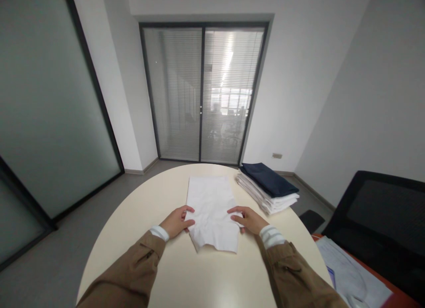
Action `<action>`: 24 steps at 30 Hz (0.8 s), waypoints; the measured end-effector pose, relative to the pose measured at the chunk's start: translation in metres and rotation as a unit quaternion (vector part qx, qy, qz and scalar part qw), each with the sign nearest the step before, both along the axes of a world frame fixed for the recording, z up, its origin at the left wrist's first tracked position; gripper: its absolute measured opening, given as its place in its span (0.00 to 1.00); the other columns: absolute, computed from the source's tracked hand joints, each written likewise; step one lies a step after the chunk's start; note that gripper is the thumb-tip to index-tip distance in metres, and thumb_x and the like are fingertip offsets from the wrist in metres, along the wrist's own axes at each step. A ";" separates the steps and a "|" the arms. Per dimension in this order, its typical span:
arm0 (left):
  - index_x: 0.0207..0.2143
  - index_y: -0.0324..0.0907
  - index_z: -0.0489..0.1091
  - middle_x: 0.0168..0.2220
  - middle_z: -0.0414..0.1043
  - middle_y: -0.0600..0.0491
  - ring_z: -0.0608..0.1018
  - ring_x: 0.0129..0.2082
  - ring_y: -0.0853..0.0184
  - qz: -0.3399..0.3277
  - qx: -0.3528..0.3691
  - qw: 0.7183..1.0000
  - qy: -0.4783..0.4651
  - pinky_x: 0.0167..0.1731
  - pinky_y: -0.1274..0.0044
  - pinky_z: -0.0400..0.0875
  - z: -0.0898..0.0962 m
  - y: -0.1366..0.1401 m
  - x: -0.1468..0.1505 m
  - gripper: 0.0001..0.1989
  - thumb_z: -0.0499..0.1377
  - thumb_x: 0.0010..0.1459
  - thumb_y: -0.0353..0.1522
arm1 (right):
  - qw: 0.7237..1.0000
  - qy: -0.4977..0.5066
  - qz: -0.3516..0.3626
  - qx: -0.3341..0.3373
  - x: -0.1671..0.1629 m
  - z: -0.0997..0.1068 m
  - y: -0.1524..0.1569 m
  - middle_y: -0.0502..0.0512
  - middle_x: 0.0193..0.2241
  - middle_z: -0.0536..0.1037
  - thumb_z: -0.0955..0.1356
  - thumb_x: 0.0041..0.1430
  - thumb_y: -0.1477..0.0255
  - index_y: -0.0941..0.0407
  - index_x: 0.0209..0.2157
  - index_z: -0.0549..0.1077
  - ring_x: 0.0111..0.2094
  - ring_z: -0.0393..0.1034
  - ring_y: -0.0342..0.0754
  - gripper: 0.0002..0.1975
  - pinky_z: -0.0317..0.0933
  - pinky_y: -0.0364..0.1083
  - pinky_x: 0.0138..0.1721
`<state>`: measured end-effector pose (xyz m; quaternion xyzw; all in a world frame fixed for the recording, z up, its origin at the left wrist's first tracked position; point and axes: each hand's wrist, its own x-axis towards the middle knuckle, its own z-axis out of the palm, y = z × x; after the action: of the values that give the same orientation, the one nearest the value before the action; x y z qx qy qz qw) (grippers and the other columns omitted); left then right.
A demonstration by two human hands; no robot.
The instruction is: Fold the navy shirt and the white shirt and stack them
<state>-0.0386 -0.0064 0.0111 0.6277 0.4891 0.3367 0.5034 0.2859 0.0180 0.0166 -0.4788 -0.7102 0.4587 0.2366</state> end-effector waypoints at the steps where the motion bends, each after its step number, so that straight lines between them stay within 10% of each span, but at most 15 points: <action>1: 0.44 0.39 0.63 0.23 0.64 0.62 0.68 0.21 0.72 -0.010 -0.006 1.000 0.001 0.23 0.79 0.65 0.000 0.000 0.000 0.27 0.65 0.43 0.42 | 1.000 -0.001 -0.001 0.006 0.000 0.000 0.000 0.45 0.18 0.68 0.67 0.55 0.52 0.59 0.48 0.72 0.16 0.64 0.40 0.28 0.55 0.39 0.17; 17: 0.46 0.38 0.69 0.23 0.67 0.59 0.68 0.23 0.70 -0.061 0.019 0.996 0.059 0.24 0.80 0.59 0.001 -0.005 -0.003 0.24 0.64 0.47 0.38 | 0.999 -0.009 0.047 0.025 0.002 0.009 -0.006 0.49 0.28 0.75 0.74 0.46 0.56 0.53 0.55 0.70 0.21 0.63 0.40 0.34 0.58 0.40 0.22; 24: 0.45 0.38 0.72 0.35 0.75 0.52 0.75 0.34 0.66 0.017 0.088 0.996 -0.014 0.35 0.77 0.66 0.012 -0.003 0.000 0.24 0.67 0.43 0.35 | 0.999 0.044 0.003 -0.014 0.000 0.008 -0.002 0.45 0.19 0.70 0.75 0.45 0.61 0.58 0.49 0.72 0.16 0.61 0.38 0.29 0.56 0.39 0.19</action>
<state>-0.0387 -0.0093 0.0226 0.6564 0.4608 0.3960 0.4472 0.2863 0.0160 0.0245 -0.4596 -0.6939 0.4898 0.2595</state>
